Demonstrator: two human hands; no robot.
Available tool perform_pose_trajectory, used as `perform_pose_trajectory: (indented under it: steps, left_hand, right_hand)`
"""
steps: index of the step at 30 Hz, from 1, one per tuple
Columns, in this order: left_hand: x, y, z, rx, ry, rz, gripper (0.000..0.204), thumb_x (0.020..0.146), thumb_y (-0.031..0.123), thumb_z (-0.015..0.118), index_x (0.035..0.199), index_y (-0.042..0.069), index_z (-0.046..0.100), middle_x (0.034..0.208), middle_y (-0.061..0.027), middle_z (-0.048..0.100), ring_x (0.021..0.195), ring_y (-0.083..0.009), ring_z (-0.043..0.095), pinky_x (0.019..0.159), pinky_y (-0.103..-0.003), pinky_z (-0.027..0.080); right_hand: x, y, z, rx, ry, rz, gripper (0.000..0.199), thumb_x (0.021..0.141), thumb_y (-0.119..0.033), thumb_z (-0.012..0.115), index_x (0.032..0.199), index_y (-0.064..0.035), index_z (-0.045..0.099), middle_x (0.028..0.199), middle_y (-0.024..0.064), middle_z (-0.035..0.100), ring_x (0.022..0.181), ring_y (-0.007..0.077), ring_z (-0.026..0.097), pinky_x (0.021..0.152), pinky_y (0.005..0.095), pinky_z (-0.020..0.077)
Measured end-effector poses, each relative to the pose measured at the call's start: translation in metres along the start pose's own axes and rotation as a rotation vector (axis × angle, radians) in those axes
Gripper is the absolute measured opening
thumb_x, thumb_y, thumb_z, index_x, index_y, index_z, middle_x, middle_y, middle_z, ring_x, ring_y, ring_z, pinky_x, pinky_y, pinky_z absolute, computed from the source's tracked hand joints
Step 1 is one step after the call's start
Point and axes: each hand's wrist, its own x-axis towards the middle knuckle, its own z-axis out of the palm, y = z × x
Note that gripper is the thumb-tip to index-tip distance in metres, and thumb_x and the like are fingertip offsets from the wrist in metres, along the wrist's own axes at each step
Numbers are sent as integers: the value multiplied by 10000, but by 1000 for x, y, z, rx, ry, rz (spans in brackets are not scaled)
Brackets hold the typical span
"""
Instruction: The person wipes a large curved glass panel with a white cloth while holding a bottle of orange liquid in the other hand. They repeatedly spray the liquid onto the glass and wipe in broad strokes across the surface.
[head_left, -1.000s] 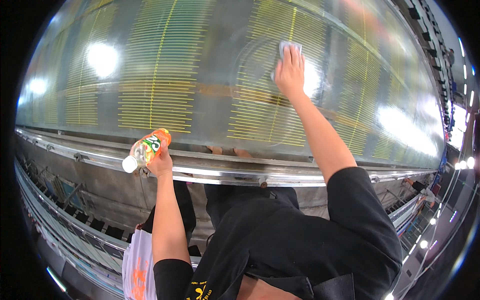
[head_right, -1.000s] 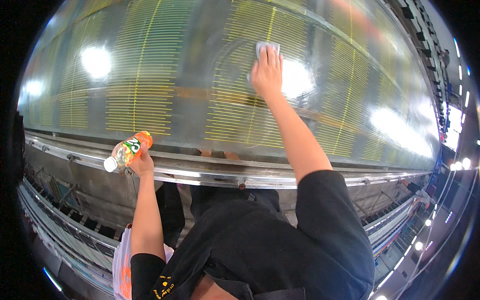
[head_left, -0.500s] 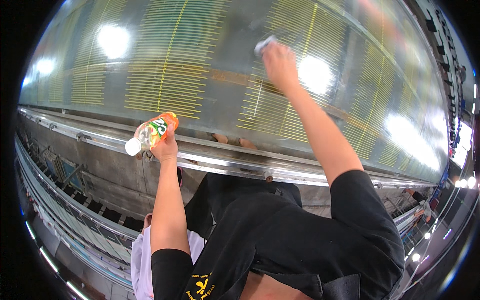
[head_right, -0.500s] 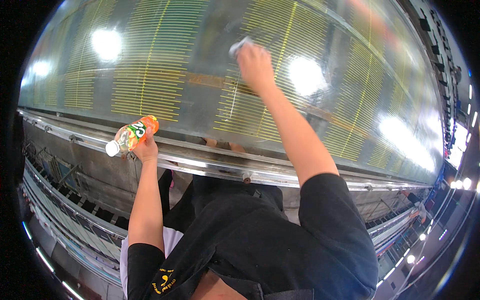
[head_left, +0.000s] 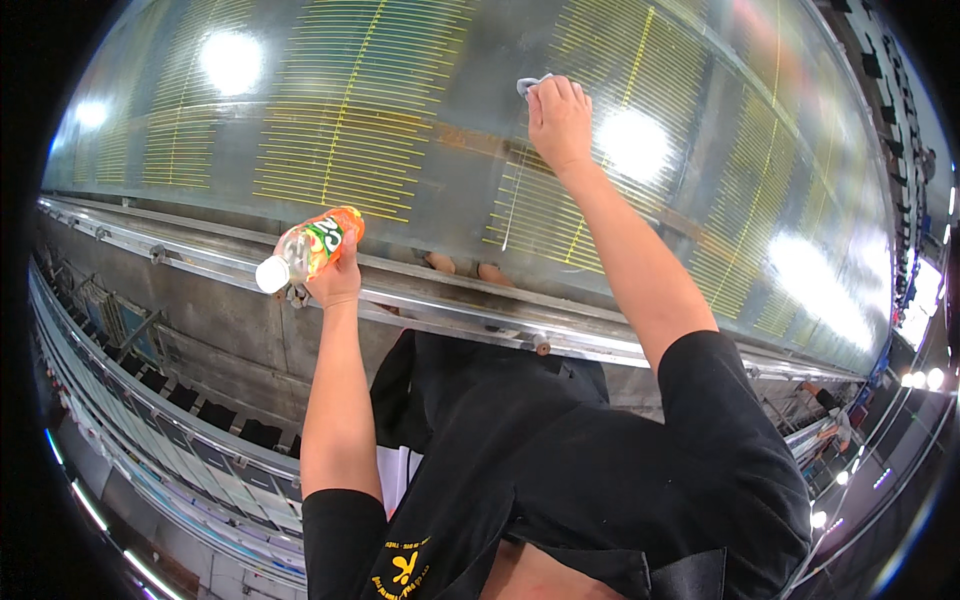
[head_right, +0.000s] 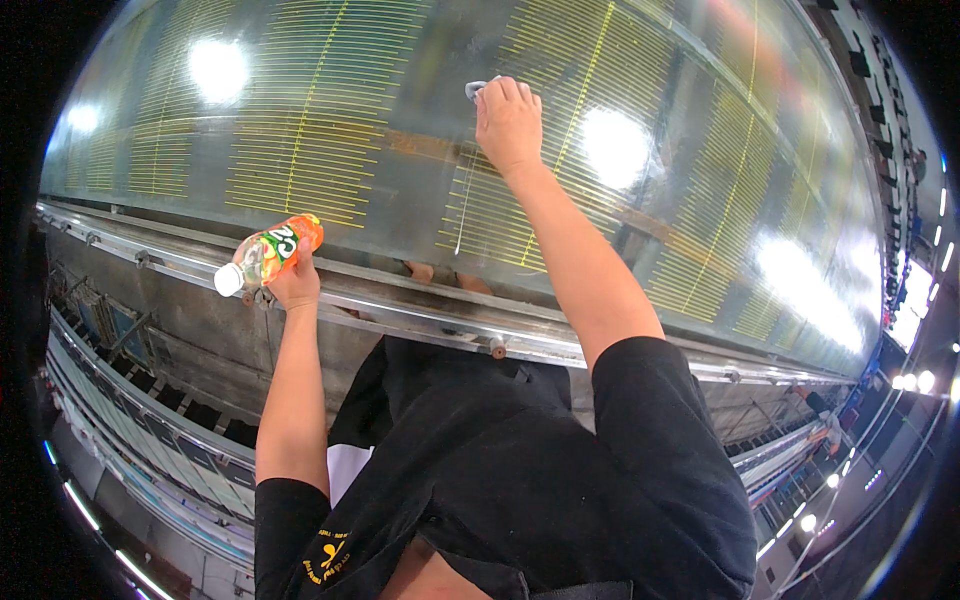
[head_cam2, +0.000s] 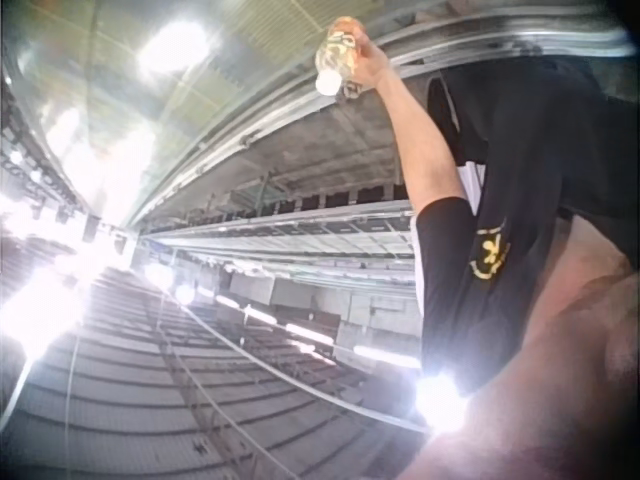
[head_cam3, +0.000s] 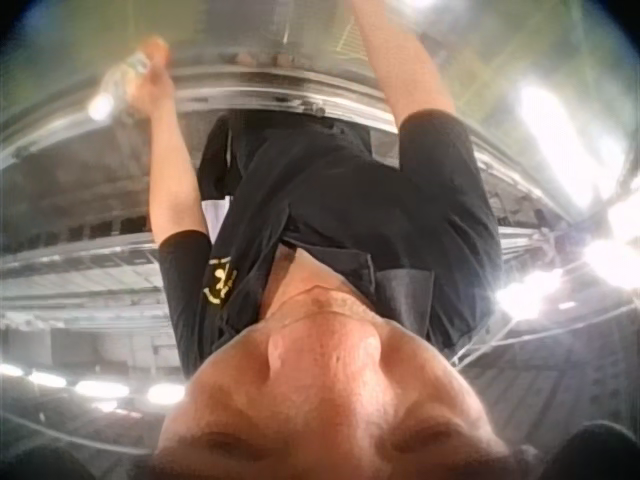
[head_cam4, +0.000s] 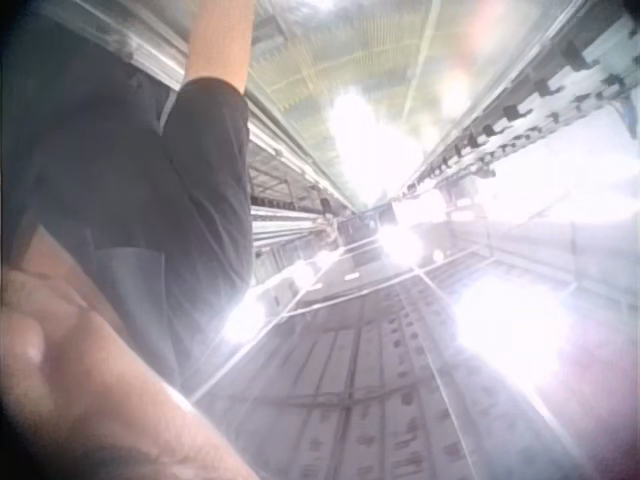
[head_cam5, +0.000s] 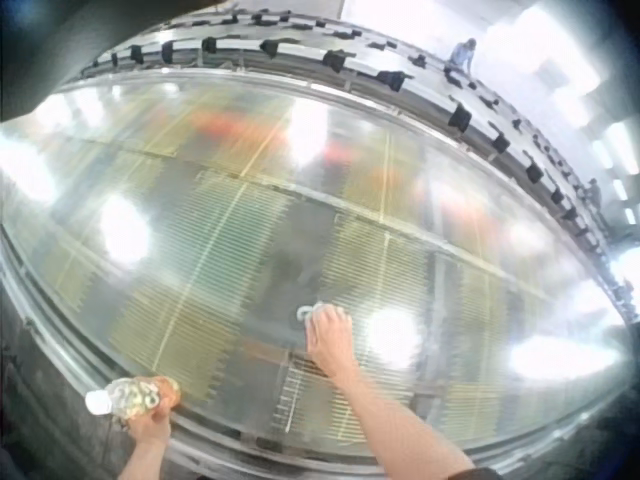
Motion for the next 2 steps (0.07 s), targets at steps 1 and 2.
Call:
perform_pose_trajectory:
  steps: [1, 2]
  left_hand:
    - [1, -3, 0, -19, 13, 0, 732, 975, 522, 794, 1414, -23, 584, 1395, -161, 667, 1303, -323, 628, 1167, -450, 439]
    - [4, -4, 1, -19, 33, -5, 732, 975, 522, 794, 1414, -23, 584, 1395, -161, 667, 1303, -323, 628, 1167, -450, 439]
  right_hand:
    - [-13, -14, 4, -138, -234, 35, 173, 1035, -284, 665, 1068, -115, 682, 1167, 194, 676, 1159, 407, 625, 1017, 563, 435]
    - [-33, -33, 2, -281, -457, 46, 236, 1024, -335, 686, 1132, -126, 707, 1322, 216, 692, 1308, 442, 616, 1184, 585, 408]
